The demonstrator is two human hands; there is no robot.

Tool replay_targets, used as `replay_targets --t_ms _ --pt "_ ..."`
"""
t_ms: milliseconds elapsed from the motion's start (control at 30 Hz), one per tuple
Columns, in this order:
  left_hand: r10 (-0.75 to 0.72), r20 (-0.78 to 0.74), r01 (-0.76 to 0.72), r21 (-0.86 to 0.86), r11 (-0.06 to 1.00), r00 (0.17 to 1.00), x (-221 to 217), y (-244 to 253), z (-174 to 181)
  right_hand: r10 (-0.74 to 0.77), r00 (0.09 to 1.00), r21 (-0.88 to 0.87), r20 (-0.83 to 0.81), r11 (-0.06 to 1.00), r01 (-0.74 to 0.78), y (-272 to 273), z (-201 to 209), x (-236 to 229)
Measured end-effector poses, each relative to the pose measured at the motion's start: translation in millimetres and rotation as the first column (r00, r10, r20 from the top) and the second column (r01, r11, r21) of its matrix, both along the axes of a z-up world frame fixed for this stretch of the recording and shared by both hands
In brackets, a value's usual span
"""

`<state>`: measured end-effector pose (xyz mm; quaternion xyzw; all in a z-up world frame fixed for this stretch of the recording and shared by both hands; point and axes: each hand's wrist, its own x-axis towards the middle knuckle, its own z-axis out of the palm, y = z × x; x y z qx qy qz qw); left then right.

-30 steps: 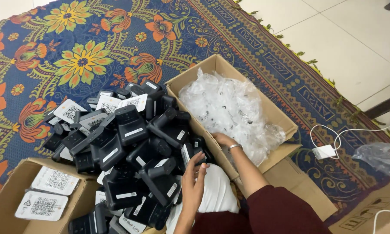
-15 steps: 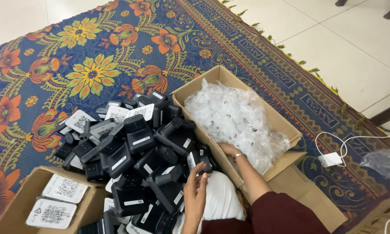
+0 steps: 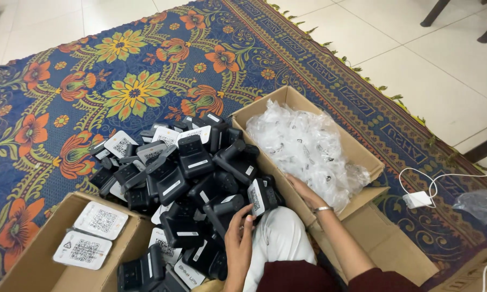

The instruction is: The person sorts and packs small electronic devices with QR codes into cardboard boxes.

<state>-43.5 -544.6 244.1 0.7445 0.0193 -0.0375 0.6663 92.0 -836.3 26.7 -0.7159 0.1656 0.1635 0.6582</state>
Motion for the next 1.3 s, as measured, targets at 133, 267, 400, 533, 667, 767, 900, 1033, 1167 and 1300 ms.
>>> replay_targets --t_ms 133,267,400,533,667,767,900,1033,1167,1300 --pt "0.027 0.048 -0.025 -0.043 0.999 0.998 -6 17 4 0.121 0.959 -0.441 0.257 0.897 0.005 -3 -6 -7" --pt "0.067 0.059 -0.061 -0.101 0.993 0.996 -13 39 0 0.155 0.956 -0.853 0.25 0.502 0.141 61 99 -44" --pt "0.145 0.083 -0.138 -0.084 0.987 0.986 -18 65 1 0.195 0.807 -0.783 0.557 0.446 0.433 135 162 -56" --pt "0.242 0.092 -0.232 -0.106 0.967 0.966 -20 107 -23 0.312 0.595 -0.59 0.74 0.726 0.353 240 196 -75" --pt "0.36 0.045 -0.347 -0.185 0.92 0.932 -34 168 -28 0.45 0.523 -0.575 0.724 0.812 0.097 337 239 -114" --pt "0.49 0.098 -0.457 -0.243 0.856 0.866 -41 227 -43 0.553 0.395 -0.571 0.733 0.817 -0.085 404 237 -114" --pt "0.643 0.156 -0.604 -0.236 0.762 0.75 -57 308 -59 0.699 0.241 -0.661 0.674 0.716 -0.225 489 210 -97" --pt "0.759 0.138 -0.734 -0.196 0.65 0.636 -74 370 -69 0.877 0.231 -0.841 0.422 0.473 -0.263 554 153 -50" --pt "0.809 0.087 -0.795 -0.153 0.587 0.581 -69 419 -104 0.938 0.318 -0.924 0.14 0.239 -0.298 570 77 6" --pt "0.708 0.123 -0.714 0.231 0.661 0.696 -20 463 -157 0.902 0.337 -0.904 -0.269 -0.116 -0.411 567 89 11"
